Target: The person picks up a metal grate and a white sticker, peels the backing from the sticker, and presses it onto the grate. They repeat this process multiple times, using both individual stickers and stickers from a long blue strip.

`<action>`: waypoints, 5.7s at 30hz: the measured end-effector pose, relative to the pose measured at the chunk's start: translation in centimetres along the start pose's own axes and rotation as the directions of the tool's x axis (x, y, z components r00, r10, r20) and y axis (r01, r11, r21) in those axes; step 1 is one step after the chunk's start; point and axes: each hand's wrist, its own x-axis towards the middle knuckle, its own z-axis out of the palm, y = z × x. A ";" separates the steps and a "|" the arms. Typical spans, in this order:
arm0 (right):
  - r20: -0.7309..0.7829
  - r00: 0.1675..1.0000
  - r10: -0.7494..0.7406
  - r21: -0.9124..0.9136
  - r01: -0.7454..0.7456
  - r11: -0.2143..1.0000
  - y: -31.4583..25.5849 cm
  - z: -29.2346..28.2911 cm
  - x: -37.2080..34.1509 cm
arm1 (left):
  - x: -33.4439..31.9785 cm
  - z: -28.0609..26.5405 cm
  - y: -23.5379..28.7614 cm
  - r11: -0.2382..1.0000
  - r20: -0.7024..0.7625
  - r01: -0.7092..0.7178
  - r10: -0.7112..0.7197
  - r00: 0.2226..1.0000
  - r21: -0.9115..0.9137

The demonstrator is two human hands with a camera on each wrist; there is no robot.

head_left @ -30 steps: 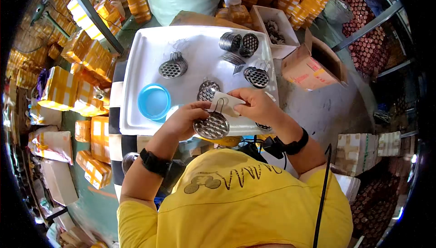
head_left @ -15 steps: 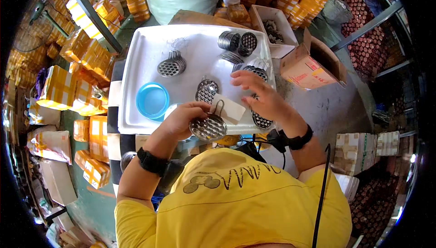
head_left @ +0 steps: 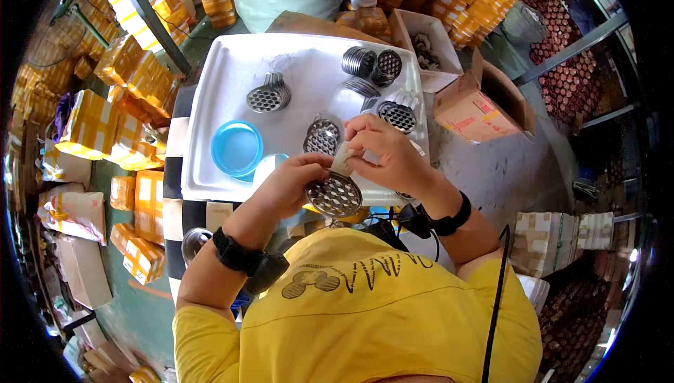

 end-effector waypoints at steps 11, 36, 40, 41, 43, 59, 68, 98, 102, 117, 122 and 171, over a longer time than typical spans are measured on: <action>-0.054 0.998 -0.021 -0.185 0.011 0.983 -1.0 0.6 0.4 | -0.4 0.5 0.5 0.979 0.004 -0.074 0.075 0.997 0.188; -0.032 0.871 0.489 0.302 -0.458 0.836 -0.5 1.8 -0.7 | 0.4 0.7 0.3 0.935 -0.015 -0.234 0.247 0.969 0.265; -0.112 0.888 0.445 0.314 -0.393 0.864 0.1 2.1 -0.8 | 0.3 1.0 0.4 0.948 -0.009 -0.206 0.215 0.977 0.243; -0.115 0.889 0.444 0.276 -0.401 0.874 -0.3 1.8 -0.5 | 0.3 1.0 0.4 0.949 -0.010 -0.200 0.209 0.978 0.244; -0.112 0.884 0.454 0.236 -0.420 0.876 -0.6 1.7 -0.4 | 0.0 1.2 0.7 0.946 0.011 -0.173 0.176 0.984 0.276; 0.061 0.875 0.481 0.486 -0.447 0.751 3.1 3.4 -3.1 | 1.5 1.5 1.1 0.671 0.145 -0.228 0.179 0.973 0.706; 0.138 0.803 0.579 0.466 -0.569 0.678 2.8 4.6 -7.3 | 4.6 0.7 -2.2 0.505 0.193 -0.282 0.222 0.956 0.816; 0.608 0.757 0.241 0.089 -0.367 0.926 6.0 13.1 -1.5 | -0.7 -8.6 -2.2 -0.036 -0.201 0.279 0.605 0.770 0.960; 0.666 0.680 0.306 0.251 -0.591 0.766 5.4 15.5 0.7 | 0.2 -10.1 -3.4 0.237 -0.238 0.120 0.576 0.782 0.964; 0.331 0.834 0.441 0.685 -0.534 0.496 3.9 10.9 2.0 | 0.8 -7.7 -3.4 0.979 -0.299 -0.198 0.206 0.932 0.056; 0.157 0.909 0.385 0.452 -0.413 0.791 3.8 11.0 1.0 | 1.6 -7.4 -3.6 0.960 -0.362 -0.276 0.245 0.899 -0.036; -0.654 0.496 0.572 0.499 -0.286 0.818 2.8 -5.2 -13.0 | 12.4 -5.3 -2.3 -0.195 0.167 -0.067 0.564 0.809 0.979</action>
